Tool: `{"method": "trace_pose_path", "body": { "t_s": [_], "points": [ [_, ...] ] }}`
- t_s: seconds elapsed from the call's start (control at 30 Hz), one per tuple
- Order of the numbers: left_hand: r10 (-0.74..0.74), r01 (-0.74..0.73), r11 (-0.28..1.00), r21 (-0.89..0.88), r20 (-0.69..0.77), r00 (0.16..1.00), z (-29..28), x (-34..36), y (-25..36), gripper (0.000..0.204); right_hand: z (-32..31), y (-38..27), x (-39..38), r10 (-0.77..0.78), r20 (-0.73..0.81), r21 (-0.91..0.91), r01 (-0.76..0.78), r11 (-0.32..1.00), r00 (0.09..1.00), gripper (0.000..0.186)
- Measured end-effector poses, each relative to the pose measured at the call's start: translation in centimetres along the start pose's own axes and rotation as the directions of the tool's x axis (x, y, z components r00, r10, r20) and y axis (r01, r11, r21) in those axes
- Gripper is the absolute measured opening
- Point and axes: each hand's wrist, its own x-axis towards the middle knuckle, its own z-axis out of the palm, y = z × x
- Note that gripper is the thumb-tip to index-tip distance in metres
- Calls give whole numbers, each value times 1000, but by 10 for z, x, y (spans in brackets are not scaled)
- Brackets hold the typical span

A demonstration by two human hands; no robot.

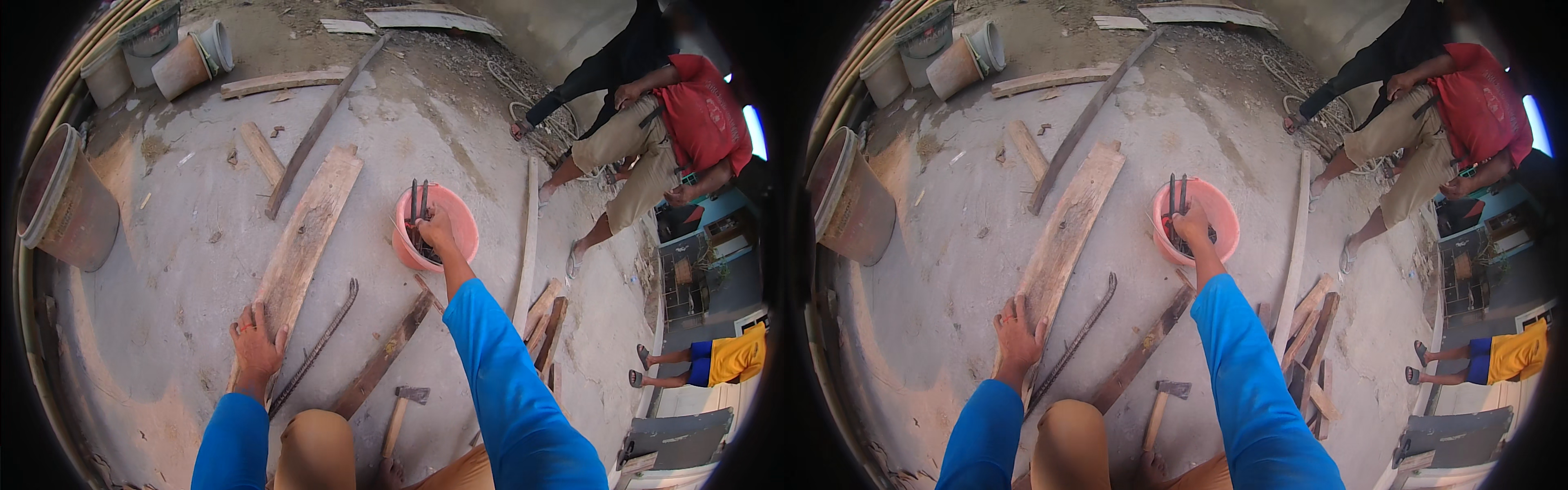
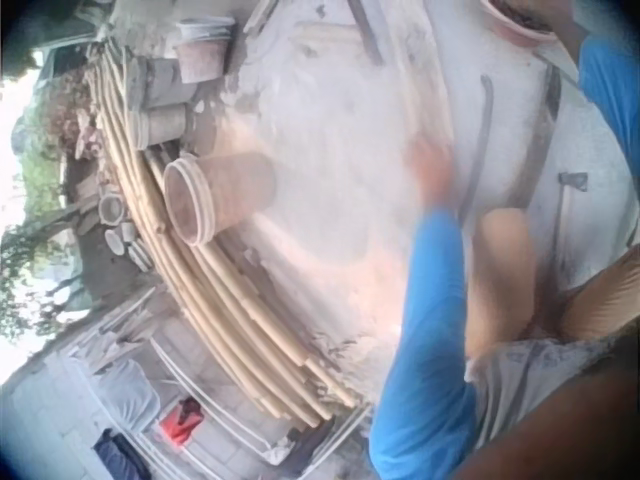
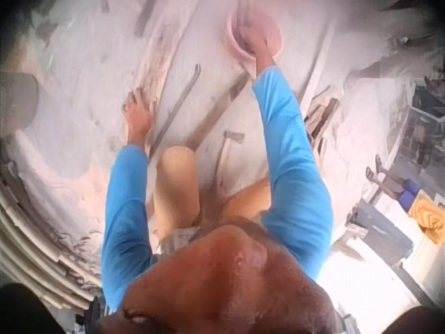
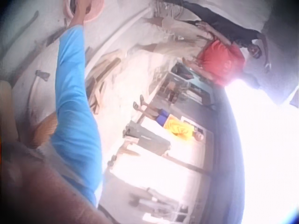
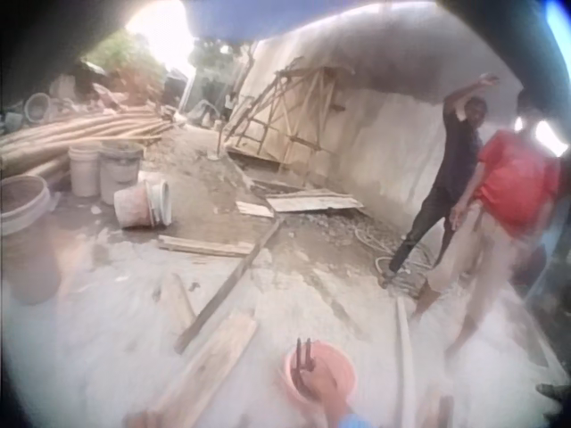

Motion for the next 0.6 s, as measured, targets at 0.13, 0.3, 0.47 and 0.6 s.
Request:
{"method": "trace_pose_path", "body": {
  "t_s": [0.13,0.3,0.47,0.6],
  "points": [
    [-27,31,998,-62,55,998,-10,4,-1,82,28,-17,34,165,170,93,-182,979,972,51],
    [-8,12,990,-138,30,1000,-14,2,-11,82,24,-51,20,132,-24,54,-131,990,991,50],
    [36,-21,991,-133,116,993,-9,9,7,83,-68,-2,32,124,-489,373,78,924,863,33],
    [4,0,996,-89,44,999,-5,0,-7,83,-183,-105,-18,271,-256,869,98,485,928,50]
  ]
}}
